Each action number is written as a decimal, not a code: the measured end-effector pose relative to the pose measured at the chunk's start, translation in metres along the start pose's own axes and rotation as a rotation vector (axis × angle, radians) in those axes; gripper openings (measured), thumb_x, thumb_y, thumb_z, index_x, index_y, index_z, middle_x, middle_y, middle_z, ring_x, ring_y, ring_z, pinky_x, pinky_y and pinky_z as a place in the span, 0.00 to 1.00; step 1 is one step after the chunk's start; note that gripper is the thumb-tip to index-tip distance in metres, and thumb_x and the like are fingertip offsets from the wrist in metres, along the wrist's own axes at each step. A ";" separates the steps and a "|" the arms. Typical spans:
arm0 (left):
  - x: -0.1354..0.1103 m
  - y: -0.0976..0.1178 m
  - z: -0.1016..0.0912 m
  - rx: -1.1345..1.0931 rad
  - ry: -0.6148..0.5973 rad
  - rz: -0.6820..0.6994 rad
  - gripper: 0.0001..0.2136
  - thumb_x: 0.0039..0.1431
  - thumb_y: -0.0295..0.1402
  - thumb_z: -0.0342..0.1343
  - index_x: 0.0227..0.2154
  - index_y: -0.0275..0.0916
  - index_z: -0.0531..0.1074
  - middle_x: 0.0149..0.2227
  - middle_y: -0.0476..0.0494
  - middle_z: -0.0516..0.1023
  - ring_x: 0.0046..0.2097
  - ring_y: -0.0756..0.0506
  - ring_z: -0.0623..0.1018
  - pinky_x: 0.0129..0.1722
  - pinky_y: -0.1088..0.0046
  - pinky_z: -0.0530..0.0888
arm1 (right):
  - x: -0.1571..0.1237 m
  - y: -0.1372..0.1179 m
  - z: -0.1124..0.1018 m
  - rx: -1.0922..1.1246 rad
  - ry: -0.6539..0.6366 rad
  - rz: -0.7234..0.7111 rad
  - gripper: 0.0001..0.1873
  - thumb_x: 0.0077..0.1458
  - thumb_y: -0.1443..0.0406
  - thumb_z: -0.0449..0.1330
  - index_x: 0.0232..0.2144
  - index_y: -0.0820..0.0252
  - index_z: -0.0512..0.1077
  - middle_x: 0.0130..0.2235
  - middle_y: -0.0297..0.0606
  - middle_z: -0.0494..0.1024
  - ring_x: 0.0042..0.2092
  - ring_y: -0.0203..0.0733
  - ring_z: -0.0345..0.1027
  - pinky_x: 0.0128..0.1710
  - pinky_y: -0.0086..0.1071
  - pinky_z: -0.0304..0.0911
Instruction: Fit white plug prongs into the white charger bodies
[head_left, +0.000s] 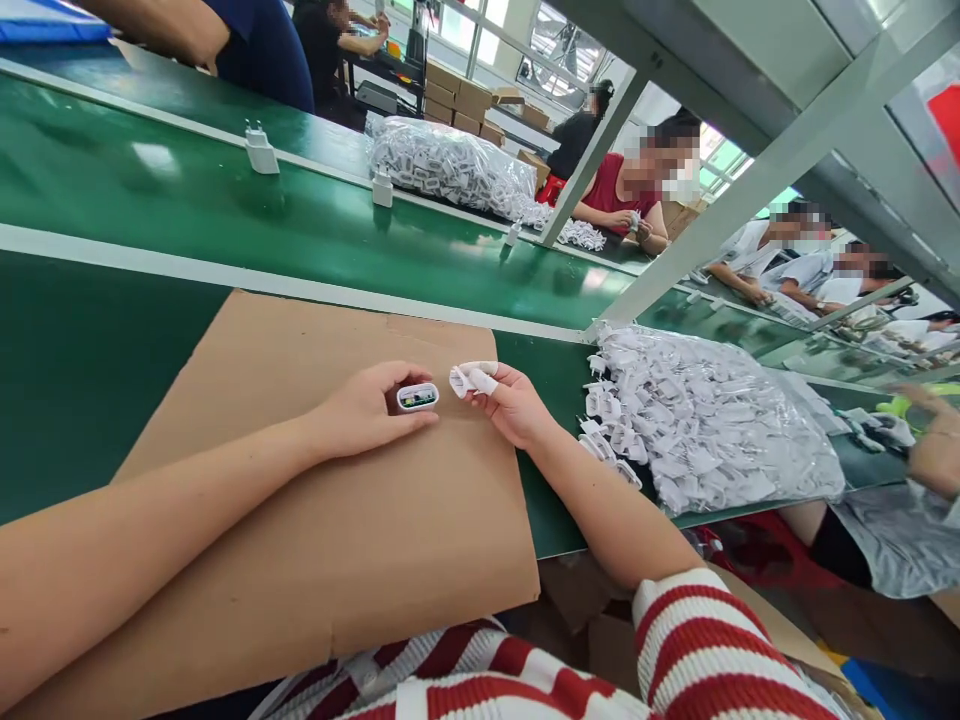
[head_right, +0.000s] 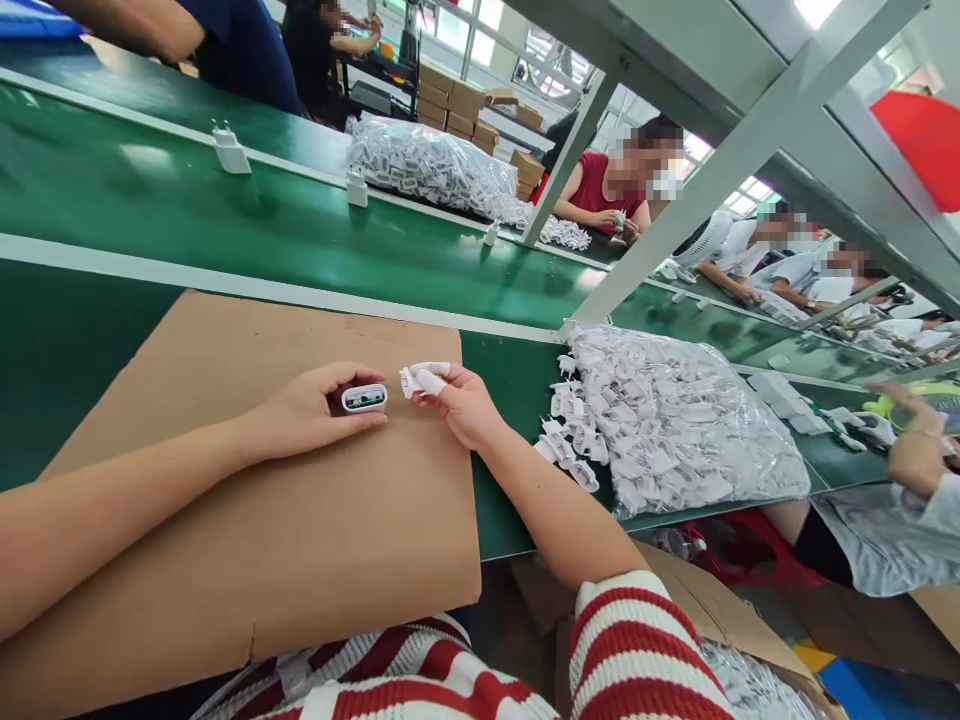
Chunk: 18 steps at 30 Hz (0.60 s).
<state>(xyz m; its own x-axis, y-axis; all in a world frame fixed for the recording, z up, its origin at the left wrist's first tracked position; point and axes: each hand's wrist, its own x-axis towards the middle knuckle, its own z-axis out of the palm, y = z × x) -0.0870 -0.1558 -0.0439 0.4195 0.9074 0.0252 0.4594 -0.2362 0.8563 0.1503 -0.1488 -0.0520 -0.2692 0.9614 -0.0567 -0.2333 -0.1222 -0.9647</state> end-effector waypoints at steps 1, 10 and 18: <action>0.000 0.000 0.001 0.000 0.002 0.011 0.26 0.51 0.52 0.64 0.48 0.41 0.75 0.45 0.44 0.80 0.42 0.43 0.78 0.40 0.69 0.76 | 0.000 0.000 0.000 -0.024 -0.005 -0.003 0.20 0.44 0.52 0.74 0.37 0.56 0.80 0.37 0.36 0.81 0.36 0.37 0.73 0.39 0.34 0.70; 0.002 -0.007 0.002 0.042 -0.031 0.161 0.16 0.55 0.49 0.63 0.36 0.41 0.79 0.40 0.45 0.77 0.40 0.44 0.76 0.36 0.70 0.71 | -0.016 0.000 0.015 -0.422 0.082 -0.319 0.12 0.51 0.57 0.72 0.39 0.49 0.80 0.42 0.35 0.77 0.40 0.40 0.74 0.42 0.38 0.72; 0.003 -0.005 0.008 0.030 -0.080 0.180 0.15 0.53 0.48 0.63 0.28 0.40 0.79 0.37 0.46 0.74 0.37 0.45 0.75 0.35 0.69 0.70 | -0.029 -0.006 0.031 -0.984 -0.005 -0.532 0.12 0.61 0.62 0.63 0.47 0.46 0.79 0.41 0.37 0.74 0.42 0.43 0.70 0.47 0.40 0.70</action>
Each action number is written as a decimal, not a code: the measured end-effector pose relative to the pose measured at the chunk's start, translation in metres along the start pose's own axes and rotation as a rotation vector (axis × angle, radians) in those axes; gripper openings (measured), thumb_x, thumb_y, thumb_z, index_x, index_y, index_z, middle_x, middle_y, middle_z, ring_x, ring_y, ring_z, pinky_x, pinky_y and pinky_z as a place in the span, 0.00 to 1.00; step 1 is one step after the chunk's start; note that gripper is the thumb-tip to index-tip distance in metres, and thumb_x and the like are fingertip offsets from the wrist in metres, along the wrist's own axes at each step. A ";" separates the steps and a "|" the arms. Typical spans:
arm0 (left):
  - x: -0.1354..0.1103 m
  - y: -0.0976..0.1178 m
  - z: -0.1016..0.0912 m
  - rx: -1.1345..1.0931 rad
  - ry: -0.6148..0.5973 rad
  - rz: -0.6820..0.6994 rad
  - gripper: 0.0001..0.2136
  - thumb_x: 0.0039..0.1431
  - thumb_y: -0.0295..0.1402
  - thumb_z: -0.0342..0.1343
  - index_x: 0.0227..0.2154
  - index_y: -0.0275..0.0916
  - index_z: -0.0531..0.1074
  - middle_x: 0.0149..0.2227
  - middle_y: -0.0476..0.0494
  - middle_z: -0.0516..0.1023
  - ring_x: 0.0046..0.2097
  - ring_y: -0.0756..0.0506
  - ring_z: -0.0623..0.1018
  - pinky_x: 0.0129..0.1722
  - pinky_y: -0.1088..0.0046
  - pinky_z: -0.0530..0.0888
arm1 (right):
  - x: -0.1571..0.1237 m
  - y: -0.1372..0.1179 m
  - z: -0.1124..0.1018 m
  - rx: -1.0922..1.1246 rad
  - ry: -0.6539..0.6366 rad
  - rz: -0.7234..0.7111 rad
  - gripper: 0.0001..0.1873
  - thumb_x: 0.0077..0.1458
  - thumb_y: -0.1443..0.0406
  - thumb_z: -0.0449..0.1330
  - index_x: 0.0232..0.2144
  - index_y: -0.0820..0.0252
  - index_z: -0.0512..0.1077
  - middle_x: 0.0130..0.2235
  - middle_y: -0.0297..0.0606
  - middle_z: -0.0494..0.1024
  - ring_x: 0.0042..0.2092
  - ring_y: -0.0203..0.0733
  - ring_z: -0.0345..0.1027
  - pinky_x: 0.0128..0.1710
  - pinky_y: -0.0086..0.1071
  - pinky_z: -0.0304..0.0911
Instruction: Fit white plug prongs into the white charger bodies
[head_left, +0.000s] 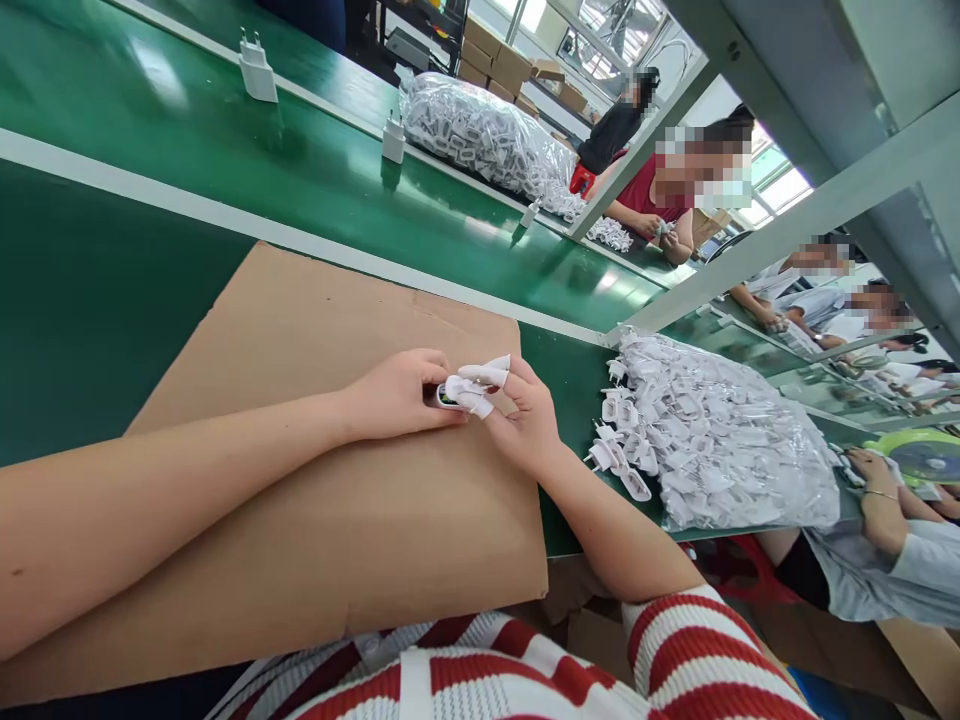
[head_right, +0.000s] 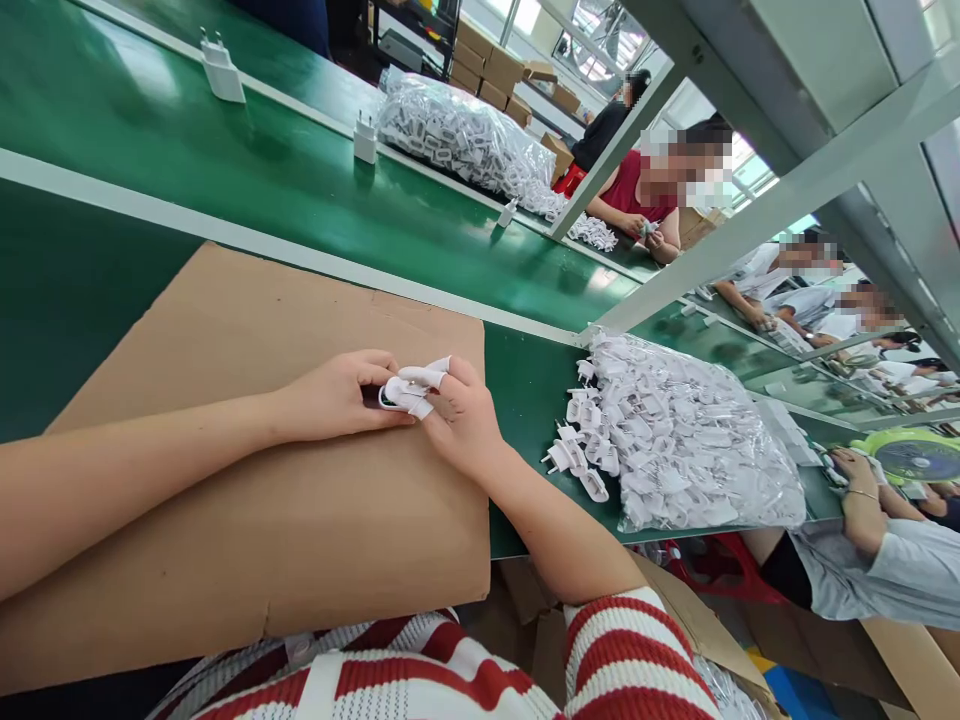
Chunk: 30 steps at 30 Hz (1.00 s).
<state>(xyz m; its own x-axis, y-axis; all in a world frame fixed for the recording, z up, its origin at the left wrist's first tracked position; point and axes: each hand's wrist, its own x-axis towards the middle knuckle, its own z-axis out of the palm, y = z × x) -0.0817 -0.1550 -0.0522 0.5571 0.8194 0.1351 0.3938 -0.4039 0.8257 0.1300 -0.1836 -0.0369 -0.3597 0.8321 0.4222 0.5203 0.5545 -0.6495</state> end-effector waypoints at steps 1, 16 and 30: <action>0.000 0.000 0.000 -0.005 -0.003 -0.002 0.15 0.53 0.48 0.63 0.27 0.40 0.79 0.37 0.46 0.74 0.37 0.45 0.75 0.35 0.69 0.70 | 0.000 -0.001 0.000 -0.040 -0.023 -0.027 0.13 0.62 0.63 0.62 0.48 0.46 0.78 0.41 0.38 0.74 0.43 0.44 0.70 0.47 0.40 0.69; 0.001 0.000 -0.001 -0.028 -0.033 -0.027 0.14 0.51 0.46 0.65 0.24 0.39 0.76 0.36 0.48 0.73 0.35 0.47 0.74 0.34 0.69 0.67 | 0.003 -0.001 0.005 -0.223 -0.012 -0.164 0.10 0.61 0.68 0.58 0.43 0.53 0.75 0.39 0.40 0.73 0.42 0.46 0.68 0.41 0.41 0.68; 0.002 -0.003 0.001 -0.014 -0.026 -0.005 0.15 0.52 0.47 0.65 0.25 0.39 0.77 0.36 0.47 0.73 0.36 0.47 0.73 0.34 0.70 0.68 | 0.008 -0.003 0.007 -0.117 0.017 -0.098 0.05 0.59 0.66 0.59 0.37 0.55 0.75 0.36 0.38 0.73 0.38 0.43 0.68 0.39 0.39 0.67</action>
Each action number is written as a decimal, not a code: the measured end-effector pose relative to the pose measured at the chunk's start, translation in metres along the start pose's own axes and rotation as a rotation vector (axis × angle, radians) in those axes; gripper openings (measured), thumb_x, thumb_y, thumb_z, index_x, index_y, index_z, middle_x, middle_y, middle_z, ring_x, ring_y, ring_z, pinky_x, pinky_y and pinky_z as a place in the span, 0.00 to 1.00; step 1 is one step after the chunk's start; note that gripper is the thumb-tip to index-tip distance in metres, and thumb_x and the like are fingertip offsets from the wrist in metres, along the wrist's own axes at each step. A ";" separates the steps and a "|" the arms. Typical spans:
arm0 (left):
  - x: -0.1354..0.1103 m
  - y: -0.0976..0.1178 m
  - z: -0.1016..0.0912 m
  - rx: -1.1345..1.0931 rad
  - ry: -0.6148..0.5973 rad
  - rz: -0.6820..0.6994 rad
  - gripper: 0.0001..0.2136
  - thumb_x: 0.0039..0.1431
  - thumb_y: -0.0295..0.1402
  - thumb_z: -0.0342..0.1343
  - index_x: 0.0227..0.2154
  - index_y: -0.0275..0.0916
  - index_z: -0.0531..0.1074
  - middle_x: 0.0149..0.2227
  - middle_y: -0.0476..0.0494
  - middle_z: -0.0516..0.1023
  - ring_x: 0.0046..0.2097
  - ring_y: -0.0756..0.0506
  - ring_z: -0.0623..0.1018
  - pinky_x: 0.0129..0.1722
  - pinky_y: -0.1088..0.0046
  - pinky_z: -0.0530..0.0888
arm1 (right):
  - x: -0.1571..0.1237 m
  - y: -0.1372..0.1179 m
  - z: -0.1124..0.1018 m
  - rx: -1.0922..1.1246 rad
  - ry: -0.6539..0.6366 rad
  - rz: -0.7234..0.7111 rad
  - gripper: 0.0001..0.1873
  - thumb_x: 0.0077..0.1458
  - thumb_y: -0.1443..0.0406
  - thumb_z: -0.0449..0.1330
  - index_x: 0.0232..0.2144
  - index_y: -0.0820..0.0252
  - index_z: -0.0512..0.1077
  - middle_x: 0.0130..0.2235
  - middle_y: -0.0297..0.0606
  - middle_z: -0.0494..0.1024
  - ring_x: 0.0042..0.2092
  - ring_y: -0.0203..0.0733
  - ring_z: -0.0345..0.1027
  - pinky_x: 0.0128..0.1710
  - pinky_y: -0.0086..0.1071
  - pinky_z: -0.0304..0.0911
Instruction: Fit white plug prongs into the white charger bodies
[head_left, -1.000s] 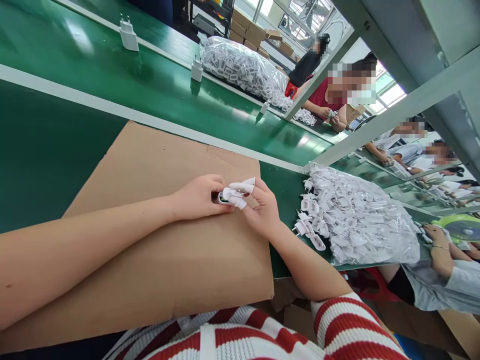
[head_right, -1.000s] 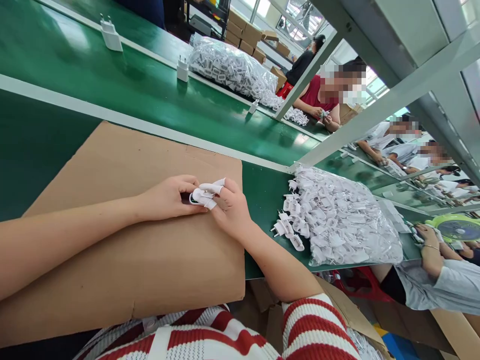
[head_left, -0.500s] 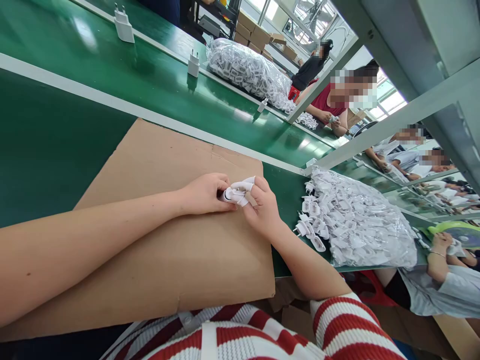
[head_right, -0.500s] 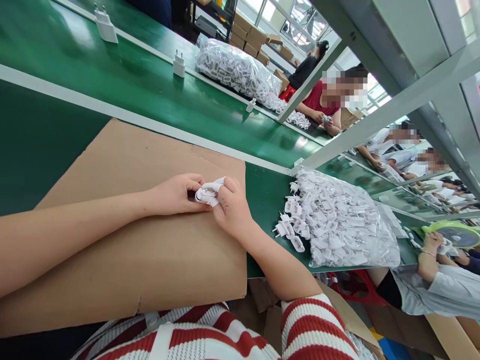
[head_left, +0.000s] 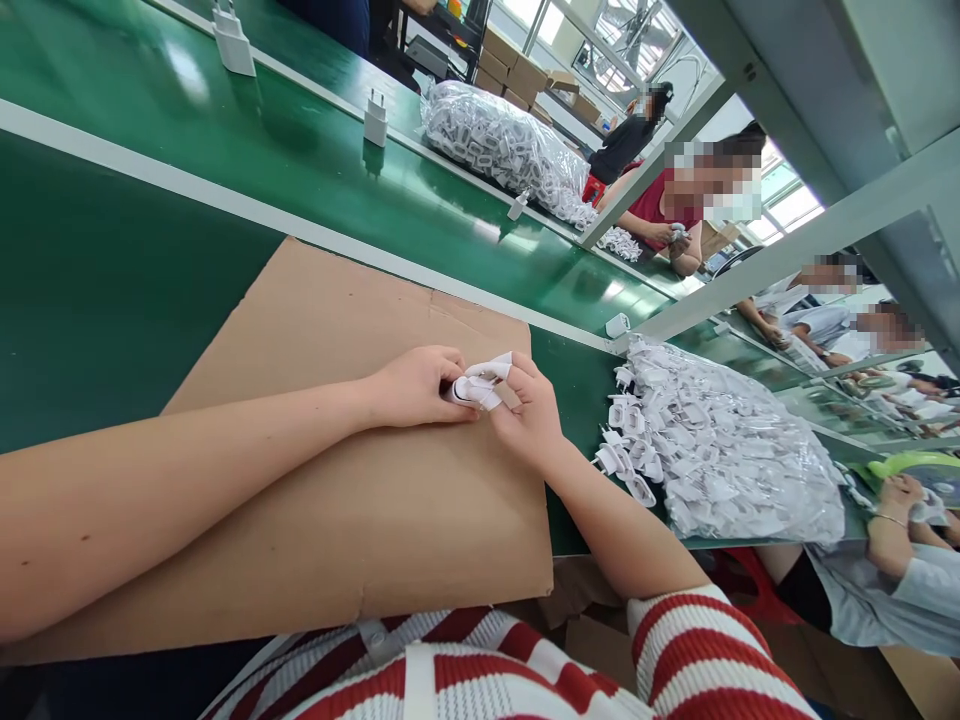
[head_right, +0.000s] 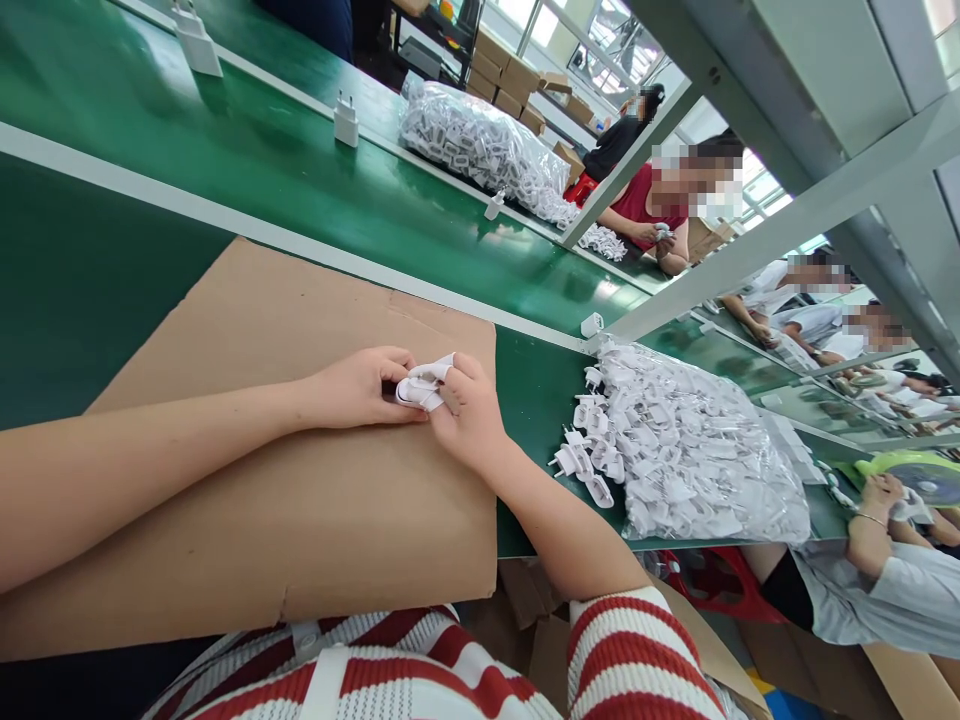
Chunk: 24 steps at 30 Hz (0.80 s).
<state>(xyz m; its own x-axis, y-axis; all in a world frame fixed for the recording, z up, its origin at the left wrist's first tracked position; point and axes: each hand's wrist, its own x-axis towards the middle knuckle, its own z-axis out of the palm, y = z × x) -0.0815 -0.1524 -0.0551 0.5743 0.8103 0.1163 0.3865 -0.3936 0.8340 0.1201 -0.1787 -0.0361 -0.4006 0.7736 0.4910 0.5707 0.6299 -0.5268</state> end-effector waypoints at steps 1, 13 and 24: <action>0.000 0.000 0.000 0.006 0.002 0.002 0.15 0.51 0.48 0.65 0.26 0.39 0.77 0.37 0.47 0.73 0.36 0.47 0.74 0.34 0.70 0.67 | 0.000 -0.001 0.000 0.035 0.012 0.017 0.05 0.60 0.66 0.59 0.38 0.54 0.76 0.36 0.37 0.74 0.39 0.43 0.69 0.40 0.39 0.67; 0.000 0.003 0.000 -0.001 -0.002 -0.024 0.14 0.50 0.44 0.65 0.22 0.38 0.75 0.35 0.48 0.72 0.35 0.47 0.74 0.34 0.70 0.67 | -0.001 -0.003 -0.005 -0.122 -0.047 -0.106 0.11 0.57 0.71 0.56 0.39 0.57 0.75 0.35 0.39 0.69 0.38 0.45 0.64 0.36 0.37 0.64; -0.002 -0.003 0.007 0.074 0.052 0.069 0.12 0.52 0.44 0.65 0.28 0.38 0.79 0.35 0.45 0.73 0.37 0.45 0.75 0.41 0.69 0.69 | 0.010 -0.006 -0.008 -0.099 -0.170 -0.026 0.06 0.48 0.70 0.57 0.28 0.57 0.73 0.30 0.37 0.68 0.34 0.43 0.65 0.32 0.35 0.61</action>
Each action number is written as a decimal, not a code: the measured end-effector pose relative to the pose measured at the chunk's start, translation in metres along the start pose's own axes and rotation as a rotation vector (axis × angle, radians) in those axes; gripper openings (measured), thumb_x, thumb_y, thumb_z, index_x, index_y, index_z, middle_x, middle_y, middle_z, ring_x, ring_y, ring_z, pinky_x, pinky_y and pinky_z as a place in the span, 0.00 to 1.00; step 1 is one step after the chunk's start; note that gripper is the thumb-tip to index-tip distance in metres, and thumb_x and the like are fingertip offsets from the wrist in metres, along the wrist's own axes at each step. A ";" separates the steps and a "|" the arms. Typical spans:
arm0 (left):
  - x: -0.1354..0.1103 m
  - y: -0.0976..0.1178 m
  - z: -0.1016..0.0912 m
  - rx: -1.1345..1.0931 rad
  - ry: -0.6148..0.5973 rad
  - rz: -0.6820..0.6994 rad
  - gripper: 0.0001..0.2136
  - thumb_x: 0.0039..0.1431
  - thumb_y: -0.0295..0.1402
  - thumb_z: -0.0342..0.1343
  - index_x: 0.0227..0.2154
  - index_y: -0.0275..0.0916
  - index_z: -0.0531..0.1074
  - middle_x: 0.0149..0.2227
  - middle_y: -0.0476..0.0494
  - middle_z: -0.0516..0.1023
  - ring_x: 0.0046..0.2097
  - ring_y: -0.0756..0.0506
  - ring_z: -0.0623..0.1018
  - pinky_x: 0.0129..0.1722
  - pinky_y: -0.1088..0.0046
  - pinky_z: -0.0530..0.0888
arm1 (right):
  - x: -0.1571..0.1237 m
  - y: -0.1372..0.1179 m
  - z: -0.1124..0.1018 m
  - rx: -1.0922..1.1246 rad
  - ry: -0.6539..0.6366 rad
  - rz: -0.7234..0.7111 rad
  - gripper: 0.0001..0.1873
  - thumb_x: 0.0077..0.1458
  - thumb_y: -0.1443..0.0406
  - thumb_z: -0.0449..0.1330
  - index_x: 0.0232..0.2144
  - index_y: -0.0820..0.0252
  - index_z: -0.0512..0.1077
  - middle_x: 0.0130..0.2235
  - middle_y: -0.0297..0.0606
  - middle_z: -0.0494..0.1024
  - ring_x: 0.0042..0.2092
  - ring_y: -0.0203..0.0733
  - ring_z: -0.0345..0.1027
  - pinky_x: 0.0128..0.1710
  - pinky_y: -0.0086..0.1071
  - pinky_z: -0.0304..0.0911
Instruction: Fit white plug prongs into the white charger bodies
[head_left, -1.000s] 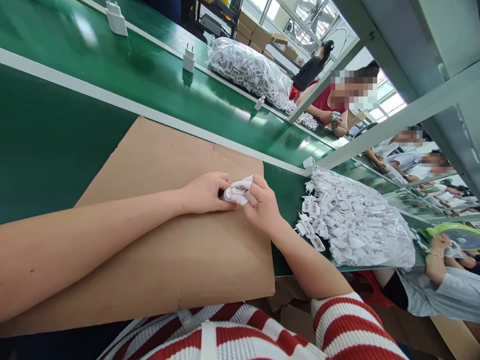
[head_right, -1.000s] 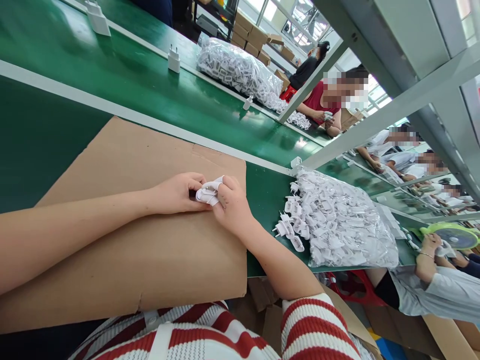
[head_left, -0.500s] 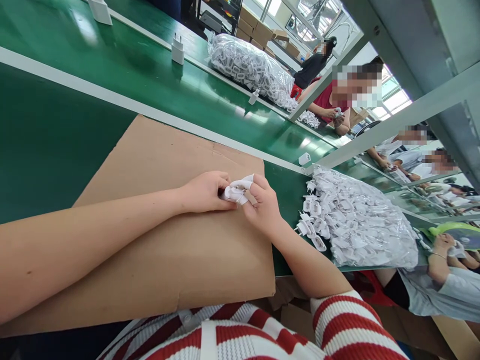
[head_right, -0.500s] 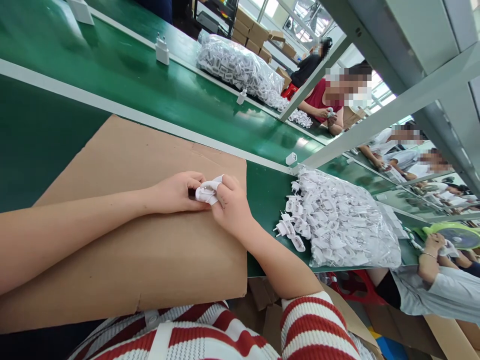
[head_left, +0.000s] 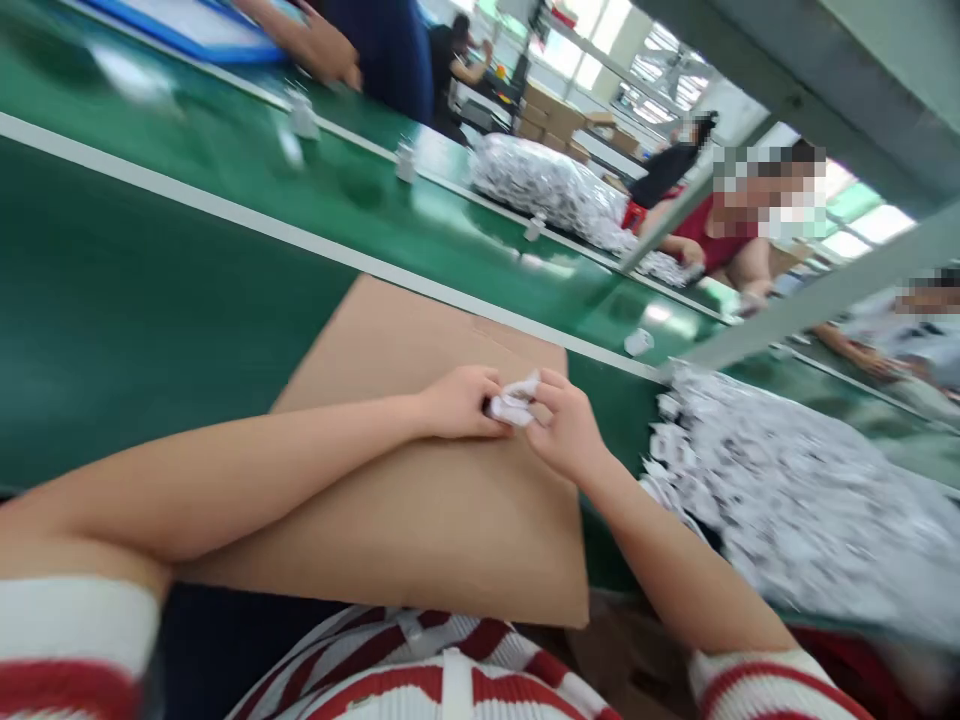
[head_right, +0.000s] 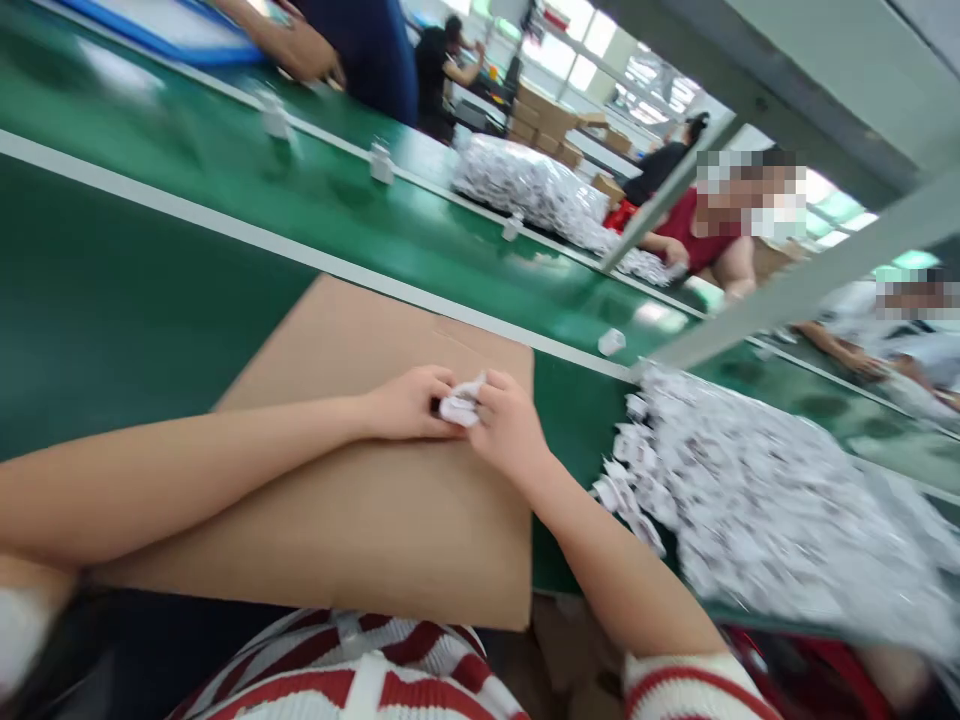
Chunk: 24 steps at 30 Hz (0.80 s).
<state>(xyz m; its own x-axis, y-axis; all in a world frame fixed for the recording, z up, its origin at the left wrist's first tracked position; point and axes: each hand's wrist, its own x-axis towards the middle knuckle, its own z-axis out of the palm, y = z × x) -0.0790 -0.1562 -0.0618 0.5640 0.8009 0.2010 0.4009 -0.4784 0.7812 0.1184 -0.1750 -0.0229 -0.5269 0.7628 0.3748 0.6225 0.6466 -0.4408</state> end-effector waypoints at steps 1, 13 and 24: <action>-0.002 0.001 0.003 0.009 -0.006 0.006 0.13 0.52 0.43 0.65 0.28 0.38 0.79 0.35 0.45 0.73 0.37 0.45 0.75 0.41 0.68 0.70 | -0.003 0.000 0.001 0.007 0.013 -0.001 0.06 0.49 0.69 0.57 0.29 0.57 0.74 0.31 0.37 0.69 0.33 0.43 0.66 0.32 0.35 0.61; 0.006 -0.008 0.000 -0.157 -0.199 -0.162 0.17 0.45 0.38 0.71 0.35 0.39 0.73 0.34 0.50 0.74 0.38 0.44 0.76 0.38 0.69 0.71 | -0.033 0.012 0.047 0.403 0.242 0.347 0.30 0.56 0.48 0.63 0.58 0.51 0.71 0.49 0.42 0.77 0.50 0.53 0.73 0.50 0.47 0.69; 0.106 -0.054 -0.077 0.290 0.375 -0.583 0.17 0.57 0.39 0.64 0.48 0.38 0.75 0.49 0.41 0.79 0.49 0.41 0.77 0.47 0.67 0.72 | -0.023 0.016 0.068 0.684 0.123 0.441 0.35 0.58 0.47 0.62 0.63 0.50 0.62 0.55 0.44 0.69 0.54 0.52 0.67 0.53 0.52 0.72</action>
<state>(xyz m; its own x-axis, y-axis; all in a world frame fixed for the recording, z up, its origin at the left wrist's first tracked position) -0.0963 -0.0180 -0.0373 -0.0606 0.9977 0.0307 0.7627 0.0265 0.6462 0.1014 -0.1826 -0.0937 -0.2243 0.9670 0.1208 0.2464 0.1762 -0.9530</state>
